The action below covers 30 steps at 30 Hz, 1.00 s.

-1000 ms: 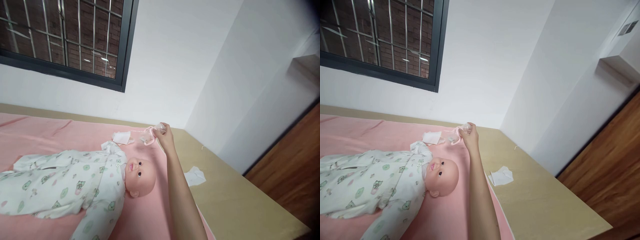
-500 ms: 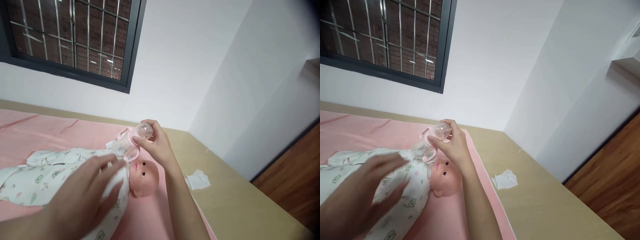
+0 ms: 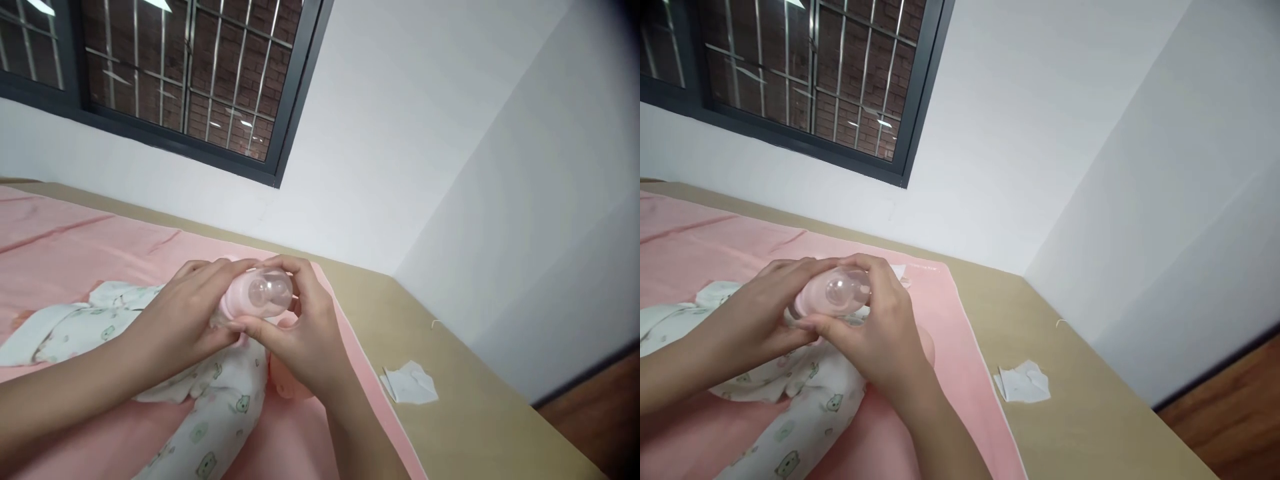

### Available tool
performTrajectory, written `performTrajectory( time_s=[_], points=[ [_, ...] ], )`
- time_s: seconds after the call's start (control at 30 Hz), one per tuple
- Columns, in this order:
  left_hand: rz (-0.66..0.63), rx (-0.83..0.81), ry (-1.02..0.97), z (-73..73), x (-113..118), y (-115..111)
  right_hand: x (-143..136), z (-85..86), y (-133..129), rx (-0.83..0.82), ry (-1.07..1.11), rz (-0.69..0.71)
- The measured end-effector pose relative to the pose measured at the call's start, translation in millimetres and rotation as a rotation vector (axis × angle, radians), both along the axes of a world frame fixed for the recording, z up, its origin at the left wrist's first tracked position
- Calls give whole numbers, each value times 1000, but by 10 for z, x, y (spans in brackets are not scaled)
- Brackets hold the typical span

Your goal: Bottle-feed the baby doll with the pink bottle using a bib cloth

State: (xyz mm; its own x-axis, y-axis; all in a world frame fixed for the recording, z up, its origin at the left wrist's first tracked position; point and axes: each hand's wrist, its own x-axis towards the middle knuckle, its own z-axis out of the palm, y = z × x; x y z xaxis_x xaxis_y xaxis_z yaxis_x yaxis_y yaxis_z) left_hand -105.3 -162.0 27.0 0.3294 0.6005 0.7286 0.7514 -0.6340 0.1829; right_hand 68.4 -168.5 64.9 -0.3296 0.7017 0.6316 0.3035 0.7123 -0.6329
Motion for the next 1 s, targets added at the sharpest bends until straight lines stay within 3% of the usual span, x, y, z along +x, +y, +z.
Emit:
performTrajectory(
  time_s=[0.33,1.0],
  points=[
    [-109,-112,63,73,-22,5,126,46,76,160,-233,85],
    [-136,-161,92,93,-89,61,129,5,150,-28,-134,122]
  ],
)
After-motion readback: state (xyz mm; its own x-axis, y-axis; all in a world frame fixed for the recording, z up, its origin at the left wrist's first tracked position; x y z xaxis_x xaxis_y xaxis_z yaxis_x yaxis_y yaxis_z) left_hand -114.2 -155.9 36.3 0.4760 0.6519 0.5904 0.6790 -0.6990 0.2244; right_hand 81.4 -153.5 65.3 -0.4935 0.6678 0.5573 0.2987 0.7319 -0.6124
